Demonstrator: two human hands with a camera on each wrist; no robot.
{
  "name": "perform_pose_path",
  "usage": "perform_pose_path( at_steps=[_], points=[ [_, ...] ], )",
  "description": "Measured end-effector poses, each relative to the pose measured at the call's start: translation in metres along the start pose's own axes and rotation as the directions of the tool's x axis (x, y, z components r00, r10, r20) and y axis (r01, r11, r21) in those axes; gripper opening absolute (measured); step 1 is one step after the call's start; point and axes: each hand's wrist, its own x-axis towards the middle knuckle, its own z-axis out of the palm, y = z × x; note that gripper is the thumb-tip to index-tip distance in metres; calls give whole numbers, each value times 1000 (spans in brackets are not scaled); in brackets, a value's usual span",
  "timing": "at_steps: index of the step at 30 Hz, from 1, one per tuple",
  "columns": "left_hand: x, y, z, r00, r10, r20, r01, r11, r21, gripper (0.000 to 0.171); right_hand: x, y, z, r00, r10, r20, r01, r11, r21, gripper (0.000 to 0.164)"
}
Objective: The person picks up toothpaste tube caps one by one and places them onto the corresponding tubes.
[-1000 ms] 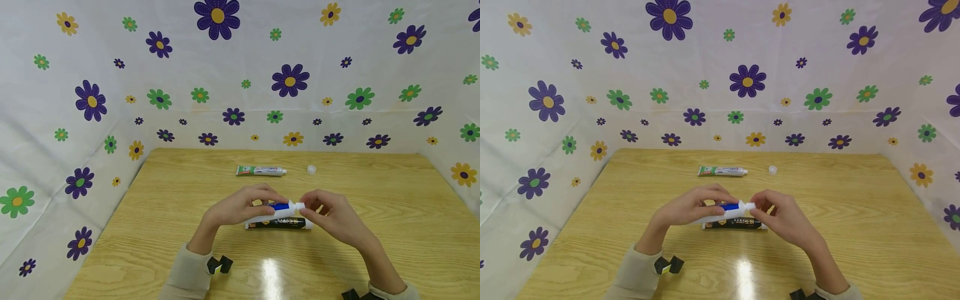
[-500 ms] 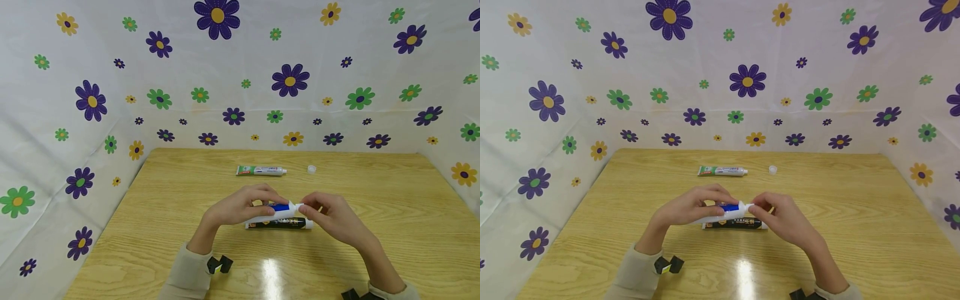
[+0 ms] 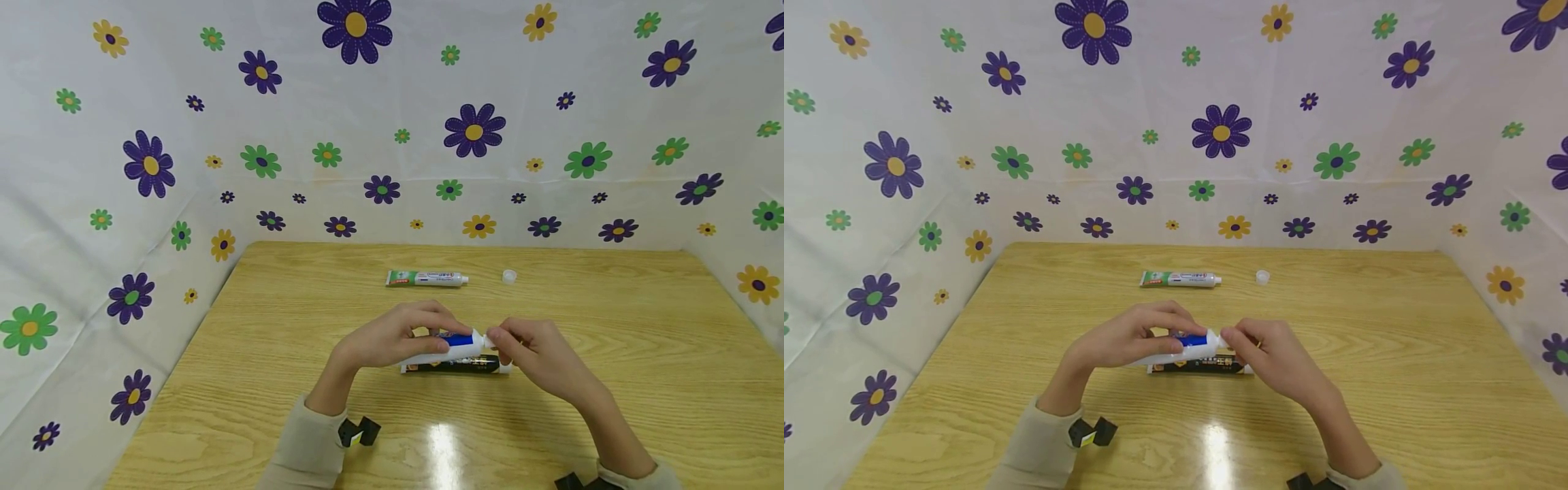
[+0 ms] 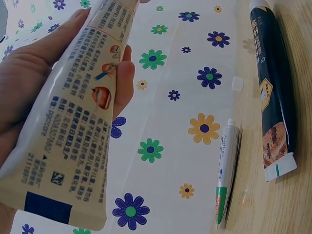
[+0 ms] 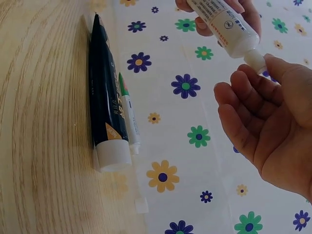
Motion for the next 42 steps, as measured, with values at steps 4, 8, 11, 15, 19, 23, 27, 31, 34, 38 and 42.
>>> perform_pose_path(
  at_steps=[4,8,11,15,19,23,27,31,34,38,42],
  points=[
    [0,0,0,1000,3,-1,-3,1000,1,33,1,1,1,1000,22,-6,-22,1000,-7,26],
    [0,1,0,1000,2,-3,-2,1000,6,33,1,0,2,998,65,-22,-65,998,-22,24],
    [-1,1,-1,1000,-6,-4,6,1000,8,32,0,-1,-1,997,63,-45,-65,997,-32,21],
    [-2,2,-2,1000,-23,-12,23,1000,0,32,-2,-1,-6,998,20,-65,-22,999,-33,18],
    [-2,3,-2,999,-29,-15,29,1000,-6,32,-4,-1,-9,997,-48,-58,46,998,-35,26],
    [-3,3,-2,999,-39,-18,39,999,-13,32,-4,0,-9,995,-95,-40,93,995,-40,30],
    [-3,2,-2,999,-45,-20,44,999,-18,32,-3,1,-8,994,-108,-31,107,993,-44,32],
    [-3,2,-2,999,-42,-19,42,999,-20,32,-3,1,-7,993,-111,-29,110,993,-37,31],
    [-3,2,-2,999,-39,-17,39,999,-21,32,-3,0,-7,994,-103,-26,102,994,-27,30],
    [-3,2,-2,999,-32,-13,32,999,-17,32,-4,0,-7,995,-95,-25,94,995,-21,28],
    [-2,2,-2,1000,-19,-9,19,1000,-11,32,-4,-1,-7,996,-89,-25,89,996,-24,25]
  ],
)
